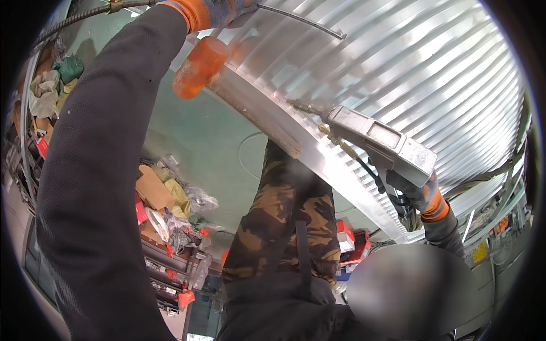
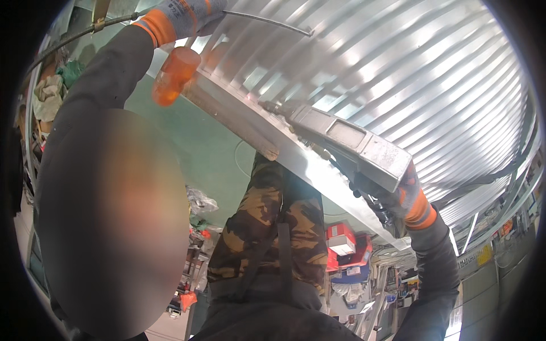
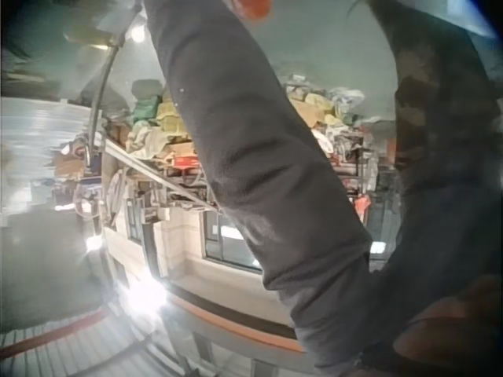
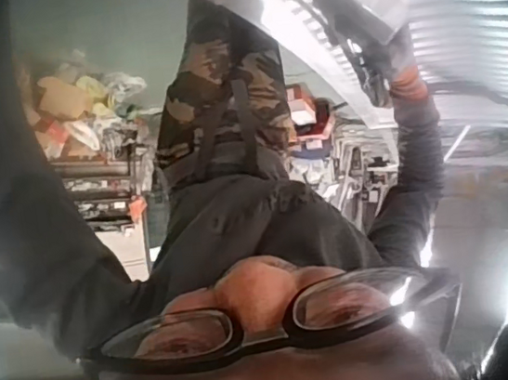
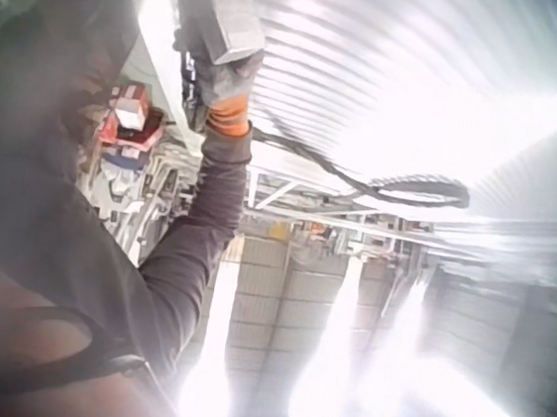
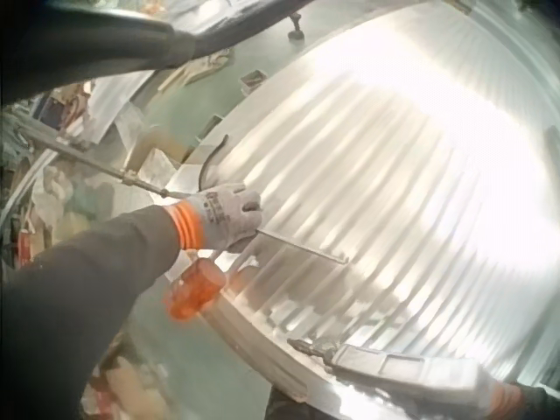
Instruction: The person welds a metal strip to the edge of a large corrugated metal panel using a handheld welding torch. They repeatedly measure the seam with a tape measure and tap the panel with a rubber mallet to align the joint before welding. The person works on the panel while standing in a workshop.
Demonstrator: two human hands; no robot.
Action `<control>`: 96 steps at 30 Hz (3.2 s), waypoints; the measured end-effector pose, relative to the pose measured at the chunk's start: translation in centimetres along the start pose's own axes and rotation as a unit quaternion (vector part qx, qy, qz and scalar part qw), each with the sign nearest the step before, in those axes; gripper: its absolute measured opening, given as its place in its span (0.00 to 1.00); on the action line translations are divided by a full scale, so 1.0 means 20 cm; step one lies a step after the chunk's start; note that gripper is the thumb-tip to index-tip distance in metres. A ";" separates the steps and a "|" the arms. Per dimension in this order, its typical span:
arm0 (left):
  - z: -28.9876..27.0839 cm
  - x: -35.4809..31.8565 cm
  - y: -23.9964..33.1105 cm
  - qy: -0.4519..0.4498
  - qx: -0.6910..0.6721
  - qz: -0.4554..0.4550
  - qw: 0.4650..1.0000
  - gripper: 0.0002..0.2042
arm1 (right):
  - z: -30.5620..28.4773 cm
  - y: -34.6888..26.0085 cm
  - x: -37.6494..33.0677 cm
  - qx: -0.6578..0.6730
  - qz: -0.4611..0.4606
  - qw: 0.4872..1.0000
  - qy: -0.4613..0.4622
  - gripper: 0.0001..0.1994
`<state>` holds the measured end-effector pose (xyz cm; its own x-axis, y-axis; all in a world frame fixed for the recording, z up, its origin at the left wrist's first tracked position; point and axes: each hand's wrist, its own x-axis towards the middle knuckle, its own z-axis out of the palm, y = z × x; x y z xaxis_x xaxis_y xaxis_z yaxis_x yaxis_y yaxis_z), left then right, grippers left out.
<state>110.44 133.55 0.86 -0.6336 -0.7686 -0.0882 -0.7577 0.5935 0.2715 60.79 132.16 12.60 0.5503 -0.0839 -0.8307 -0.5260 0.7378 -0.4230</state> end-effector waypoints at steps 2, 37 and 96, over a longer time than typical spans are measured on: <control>-0.02 0.00 0.01 0.005 0.000 -0.016 1.000 0.08 | 0.00 -0.01 0.01 -0.020 -0.026 0.999 -0.004 0.44; 0.01 0.01 0.00 0.018 -0.005 0.000 1.000 0.10 | -0.08 0.04 0.02 0.057 0.004 0.998 -0.040 0.38; -0.14 0.52 0.62 -0.449 0.187 0.042 0.873 0.11 | 1.15 0.52 0.62 -0.352 -0.343 0.762 0.422 0.24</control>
<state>94.93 132.31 6.02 -0.4299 -0.3217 -0.8436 -0.5946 0.8040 -0.0036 77.03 154.16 6.09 0.3959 -0.9078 -0.1383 -0.6829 -0.1904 -0.7052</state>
